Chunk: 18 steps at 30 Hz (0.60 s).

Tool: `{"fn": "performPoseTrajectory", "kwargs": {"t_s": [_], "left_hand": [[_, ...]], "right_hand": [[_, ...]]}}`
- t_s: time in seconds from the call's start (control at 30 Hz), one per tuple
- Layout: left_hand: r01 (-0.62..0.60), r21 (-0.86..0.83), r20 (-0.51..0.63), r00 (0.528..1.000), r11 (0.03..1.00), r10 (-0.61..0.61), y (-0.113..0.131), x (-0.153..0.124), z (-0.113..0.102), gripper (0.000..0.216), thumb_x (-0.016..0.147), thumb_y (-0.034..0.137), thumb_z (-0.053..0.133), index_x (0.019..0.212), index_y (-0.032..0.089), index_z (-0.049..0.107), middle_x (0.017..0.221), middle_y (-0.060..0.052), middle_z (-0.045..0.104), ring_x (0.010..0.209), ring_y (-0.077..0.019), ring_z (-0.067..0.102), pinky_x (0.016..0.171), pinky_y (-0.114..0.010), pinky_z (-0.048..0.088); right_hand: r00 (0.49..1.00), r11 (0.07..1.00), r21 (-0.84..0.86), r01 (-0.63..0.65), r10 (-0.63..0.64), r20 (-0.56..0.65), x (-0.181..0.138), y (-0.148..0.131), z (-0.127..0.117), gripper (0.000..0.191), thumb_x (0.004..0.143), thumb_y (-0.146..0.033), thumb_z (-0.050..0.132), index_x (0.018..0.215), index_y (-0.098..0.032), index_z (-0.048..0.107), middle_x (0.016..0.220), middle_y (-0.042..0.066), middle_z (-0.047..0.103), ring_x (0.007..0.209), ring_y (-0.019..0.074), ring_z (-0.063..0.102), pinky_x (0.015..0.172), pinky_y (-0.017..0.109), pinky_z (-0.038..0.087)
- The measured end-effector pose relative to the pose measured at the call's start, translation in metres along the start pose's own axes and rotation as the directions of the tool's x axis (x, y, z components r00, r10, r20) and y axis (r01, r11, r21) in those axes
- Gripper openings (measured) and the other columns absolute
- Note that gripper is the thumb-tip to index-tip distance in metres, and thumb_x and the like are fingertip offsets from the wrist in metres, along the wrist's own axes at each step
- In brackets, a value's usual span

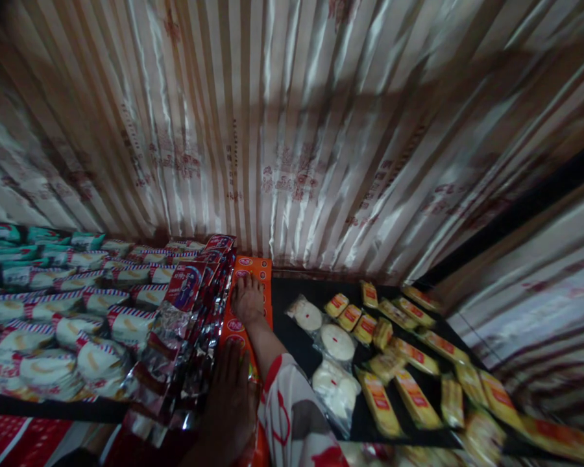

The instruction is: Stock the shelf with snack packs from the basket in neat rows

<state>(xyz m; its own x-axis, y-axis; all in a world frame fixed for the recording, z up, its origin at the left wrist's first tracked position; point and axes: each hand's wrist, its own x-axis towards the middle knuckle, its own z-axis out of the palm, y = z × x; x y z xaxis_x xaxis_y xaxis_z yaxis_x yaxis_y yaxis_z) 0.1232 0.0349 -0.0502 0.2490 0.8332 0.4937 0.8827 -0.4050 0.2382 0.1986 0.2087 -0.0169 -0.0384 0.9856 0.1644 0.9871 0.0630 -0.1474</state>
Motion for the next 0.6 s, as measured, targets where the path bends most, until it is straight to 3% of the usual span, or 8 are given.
{"fn": "performPoseTrajectory", "kwargs": {"t_s": [0.13,0.27,0.6], "left_hand": [[-0.013,0.002,0.013,1.0,1.0,0.013,0.0002,0.0014,-0.0015,0.054,0.083,0.023,0.044,0.135,0.01,0.035,0.143,-0.014,0.035,0.135,-0.0294,0.024,0.104,-0.047,0.035],[-0.02,-0.014,0.02,1.0,1.0,0.02,0.0013,0.0024,-0.0032,0.057,0.085,0.023,0.041,0.138,0.01,0.029,0.145,-0.013,0.032,0.135,-0.0287,0.022,0.105,-0.047,0.033],[-0.027,-0.022,0.032,0.999,0.999,0.027,-0.0007,0.0005,0.0,0.05,0.085,0.025,0.041,0.133,0.009,0.04,0.139,-0.014,0.041,0.133,-0.0287,0.028,0.103,-0.048,0.035]], "right_hand": [[0.997,1.0,0.001,0.027,-0.027,0.072,0.003,0.0007,0.0016,0.048,0.089,-0.035,0.027,0.136,-0.027,0.036,0.144,0.003,0.035,0.132,0.0302,0.019,0.098,0.047,0.02],[0.992,1.0,-0.016,0.006,-0.004,0.126,0.004,0.0008,-0.0016,0.05,0.088,-0.036,0.025,0.137,-0.03,0.034,0.146,0.0,0.033,0.133,0.0308,0.017,0.097,0.049,0.019],[0.985,1.0,-0.024,0.009,-0.004,0.174,0.0057,0.0032,-0.0004,0.05,0.088,-0.038,0.026,0.138,-0.032,0.031,0.148,-0.001,0.027,0.134,0.0307,0.012,0.095,0.05,0.021]]}}
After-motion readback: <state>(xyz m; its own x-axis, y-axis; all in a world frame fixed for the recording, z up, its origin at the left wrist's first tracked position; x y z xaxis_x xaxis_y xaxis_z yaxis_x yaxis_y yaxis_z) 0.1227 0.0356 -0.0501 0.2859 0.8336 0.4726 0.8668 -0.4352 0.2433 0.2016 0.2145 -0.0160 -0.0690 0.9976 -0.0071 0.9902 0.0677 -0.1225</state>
